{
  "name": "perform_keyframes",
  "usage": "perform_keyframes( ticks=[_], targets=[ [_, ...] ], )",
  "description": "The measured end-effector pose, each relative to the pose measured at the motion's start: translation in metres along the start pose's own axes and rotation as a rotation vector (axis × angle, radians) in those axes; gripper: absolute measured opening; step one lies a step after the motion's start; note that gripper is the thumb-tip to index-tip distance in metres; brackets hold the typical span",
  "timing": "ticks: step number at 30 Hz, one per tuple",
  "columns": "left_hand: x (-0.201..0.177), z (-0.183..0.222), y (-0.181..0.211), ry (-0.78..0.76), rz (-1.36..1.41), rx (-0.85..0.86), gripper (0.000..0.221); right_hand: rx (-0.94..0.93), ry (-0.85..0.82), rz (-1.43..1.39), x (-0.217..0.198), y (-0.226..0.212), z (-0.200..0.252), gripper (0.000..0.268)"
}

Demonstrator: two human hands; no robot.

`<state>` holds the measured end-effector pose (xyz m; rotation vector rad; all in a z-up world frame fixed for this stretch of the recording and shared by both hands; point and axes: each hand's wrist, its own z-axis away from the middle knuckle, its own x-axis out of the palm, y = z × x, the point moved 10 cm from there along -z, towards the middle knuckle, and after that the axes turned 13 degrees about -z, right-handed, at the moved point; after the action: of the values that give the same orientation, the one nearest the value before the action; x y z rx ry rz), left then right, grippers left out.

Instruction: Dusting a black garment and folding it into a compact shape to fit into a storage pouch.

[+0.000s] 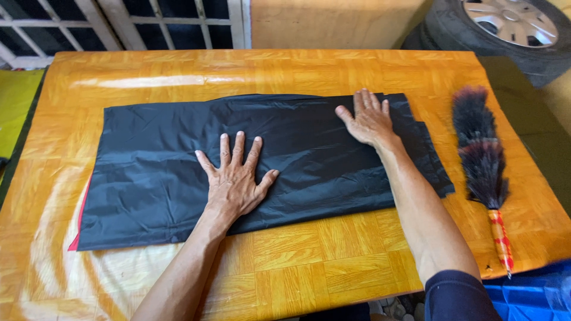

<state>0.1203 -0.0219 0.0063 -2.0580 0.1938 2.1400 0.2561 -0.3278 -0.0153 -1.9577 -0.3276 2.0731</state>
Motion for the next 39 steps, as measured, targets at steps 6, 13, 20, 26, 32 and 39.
perform_keyframes(
  ticks=[6,13,20,26,32,39],
  targets=[
    [-0.008,0.006,0.003,-0.032,0.002,0.006,0.095,0.306,0.037,-0.072,-0.027,0.095,0.002,0.098],
    [-0.012,0.008,0.008,-0.044,-0.024,0.012,0.106,-0.298,0.159,-0.037,-0.017,-0.100,0.109,0.073],
    [-0.007,0.005,0.005,0.001,-0.034,-0.007,0.106,-0.548,0.025,0.006,0.047,-0.112,0.158,0.081],
    [-0.011,0.005,0.008,0.047,-0.032,0.006,0.106,-0.386,0.173,0.098,0.005,-0.012,0.160,0.071],
    [-0.008,0.008,0.007,0.086,-0.031,-0.002,0.104,-0.148,0.166,0.048,0.001,0.061,0.157,0.071],
    [0.017,-0.008,-0.003,0.081,-0.010,-0.011,0.086,-0.210,0.143,-0.045,-0.031,-0.038,0.148,0.076]
  ],
)
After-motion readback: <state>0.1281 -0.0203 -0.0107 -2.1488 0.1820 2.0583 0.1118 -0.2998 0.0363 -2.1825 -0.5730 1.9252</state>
